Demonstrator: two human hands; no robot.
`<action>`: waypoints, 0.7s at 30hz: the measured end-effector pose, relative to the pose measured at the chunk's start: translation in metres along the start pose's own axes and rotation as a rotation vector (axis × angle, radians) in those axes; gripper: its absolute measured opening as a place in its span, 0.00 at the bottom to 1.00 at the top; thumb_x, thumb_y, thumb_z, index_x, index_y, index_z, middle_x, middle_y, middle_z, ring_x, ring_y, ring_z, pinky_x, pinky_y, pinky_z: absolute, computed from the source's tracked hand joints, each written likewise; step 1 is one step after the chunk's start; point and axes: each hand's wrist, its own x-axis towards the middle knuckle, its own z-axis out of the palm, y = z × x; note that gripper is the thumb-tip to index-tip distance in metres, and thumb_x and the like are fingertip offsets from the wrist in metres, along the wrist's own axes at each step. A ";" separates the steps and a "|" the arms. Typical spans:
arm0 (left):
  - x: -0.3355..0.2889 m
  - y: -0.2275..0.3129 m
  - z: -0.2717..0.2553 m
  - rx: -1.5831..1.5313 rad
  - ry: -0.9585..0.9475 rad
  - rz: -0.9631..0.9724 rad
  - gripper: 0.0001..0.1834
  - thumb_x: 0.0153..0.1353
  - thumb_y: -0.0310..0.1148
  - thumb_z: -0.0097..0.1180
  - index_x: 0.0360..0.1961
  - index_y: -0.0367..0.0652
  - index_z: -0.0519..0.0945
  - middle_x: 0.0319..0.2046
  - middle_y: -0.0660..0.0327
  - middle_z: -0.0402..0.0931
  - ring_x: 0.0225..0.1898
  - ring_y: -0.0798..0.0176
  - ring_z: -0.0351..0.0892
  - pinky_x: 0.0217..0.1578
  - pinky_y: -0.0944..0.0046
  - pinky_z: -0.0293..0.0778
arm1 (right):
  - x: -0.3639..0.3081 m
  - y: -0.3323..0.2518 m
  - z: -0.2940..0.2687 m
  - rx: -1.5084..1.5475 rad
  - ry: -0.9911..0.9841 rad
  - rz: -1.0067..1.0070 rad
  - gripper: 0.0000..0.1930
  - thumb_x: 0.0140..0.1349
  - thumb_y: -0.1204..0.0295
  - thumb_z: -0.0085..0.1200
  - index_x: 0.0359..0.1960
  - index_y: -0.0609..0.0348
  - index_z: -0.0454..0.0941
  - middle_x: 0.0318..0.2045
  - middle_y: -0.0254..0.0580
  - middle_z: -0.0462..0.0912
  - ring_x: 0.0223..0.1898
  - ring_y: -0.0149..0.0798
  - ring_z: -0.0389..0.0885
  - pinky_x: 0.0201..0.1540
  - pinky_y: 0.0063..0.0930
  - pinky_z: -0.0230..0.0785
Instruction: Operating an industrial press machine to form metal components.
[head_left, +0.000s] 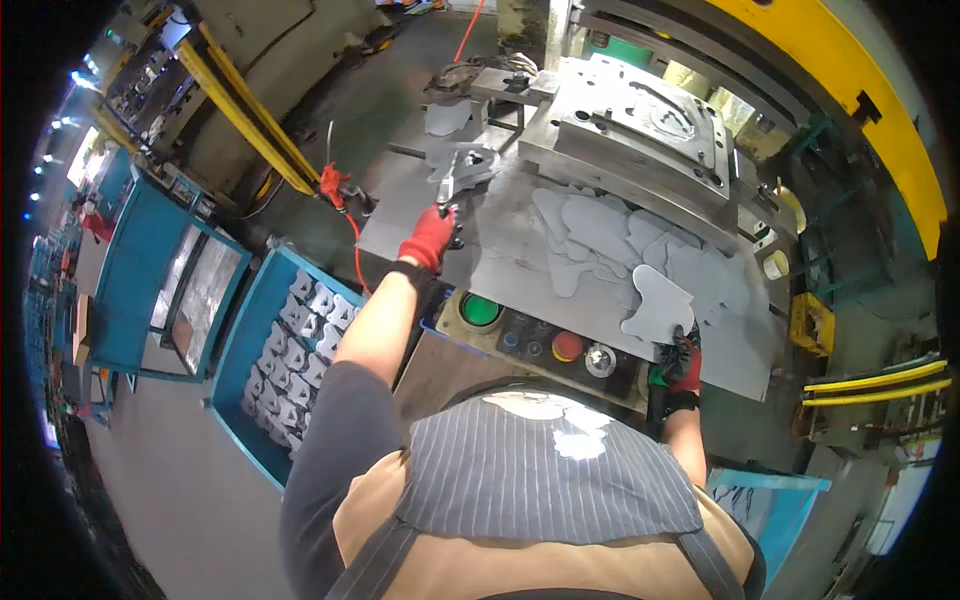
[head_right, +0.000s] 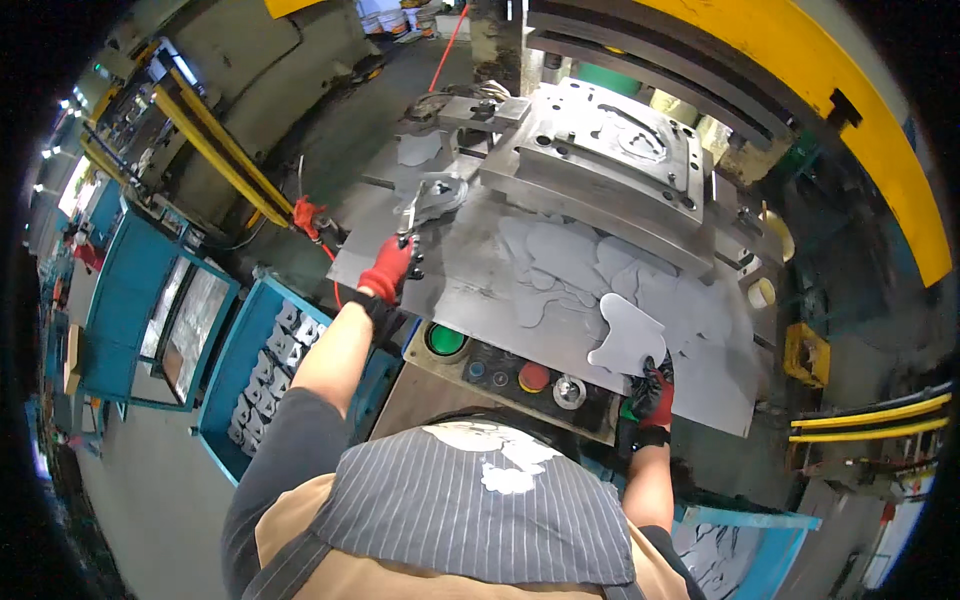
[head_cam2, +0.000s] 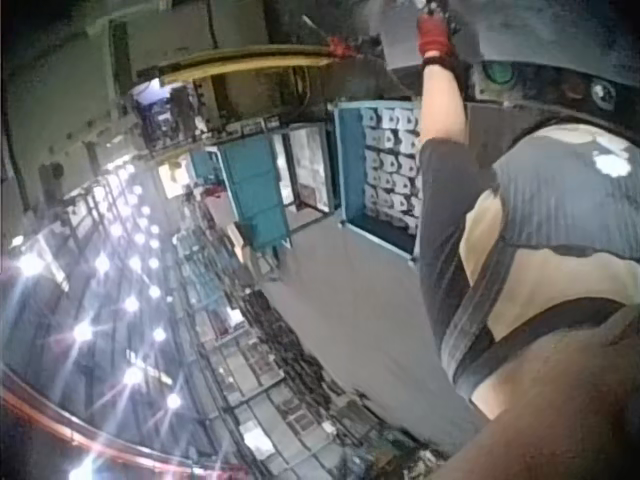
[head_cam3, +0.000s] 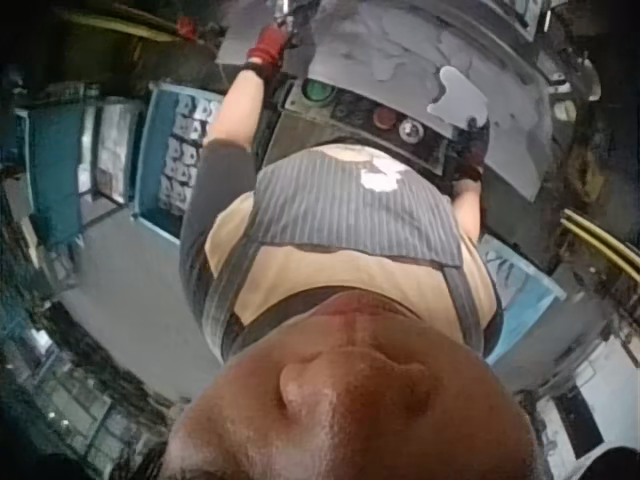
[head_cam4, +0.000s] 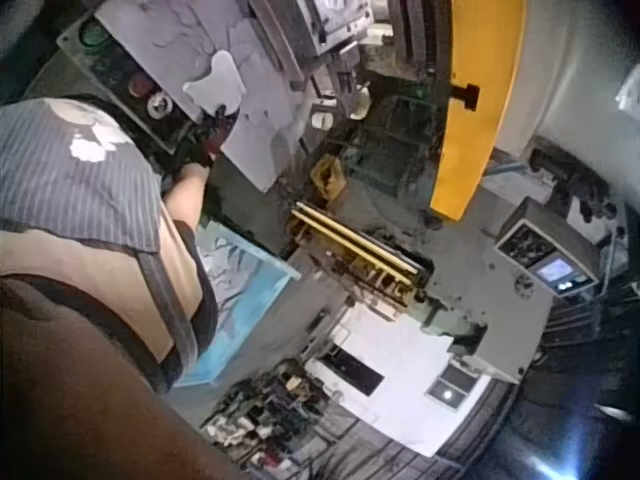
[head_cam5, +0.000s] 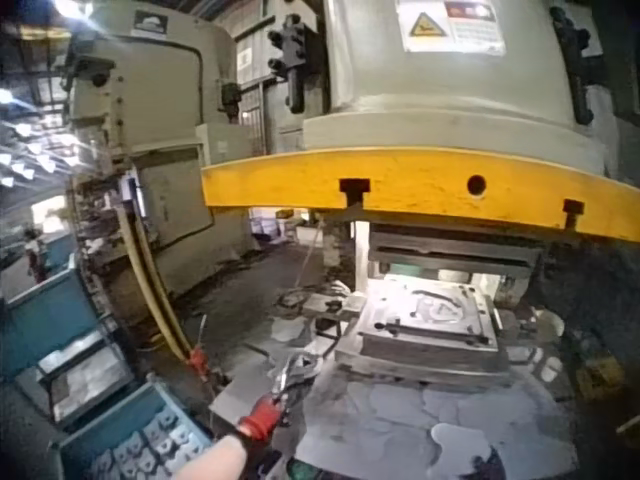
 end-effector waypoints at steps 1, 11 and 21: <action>0.001 0.007 -0.001 0.103 -0.005 0.010 0.13 0.57 0.39 0.43 0.30 0.37 0.71 0.20 0.54 0.71 0.22 0.56 0.74 0.23 0.58 0.70 | -0.002 -0.004 0.008 -0.094 0.037 0.005 0.20 0.55 0.74 0.46 0.52 0.55 0.62 0.47 0.42 0.68 0.44 0.40 0.70 0.39 0.32 0.70; 0.024 -0.010 0.009 0.161 -0.150 -0.209 0.21 0.49 0.47 0.47 0.31 0.38 0.76 0.30 0.47 0.75 0.36 0.49 0.74 0.33 0.55 0.68 | -0.050 -0.033 0.061 -0.567 -0.123 -0.203 0.22 0.56 0.67 0.46 0.51 0.64 0.62 0.50 0.44 0.64 0.47 0.37 0.66 0.48 0.32 0.61; -0.002 0.033 -0.027 -1.289 -0.440 -0.273 0.12 0.57 0.39 0.41 0.34 0.47 0.75 0.27 0.65 0.74 0.23 0.70 0.70 0.22 0.69 0.66 | -0.087 -0.059 0.146 -0.433 -0.200 -0.140 0.19 0.58 0.61 0.45 0.48 0.59 0.64 0.40 0.44 0.73 0.35 0.38 0.73 0.37 0.27 0.67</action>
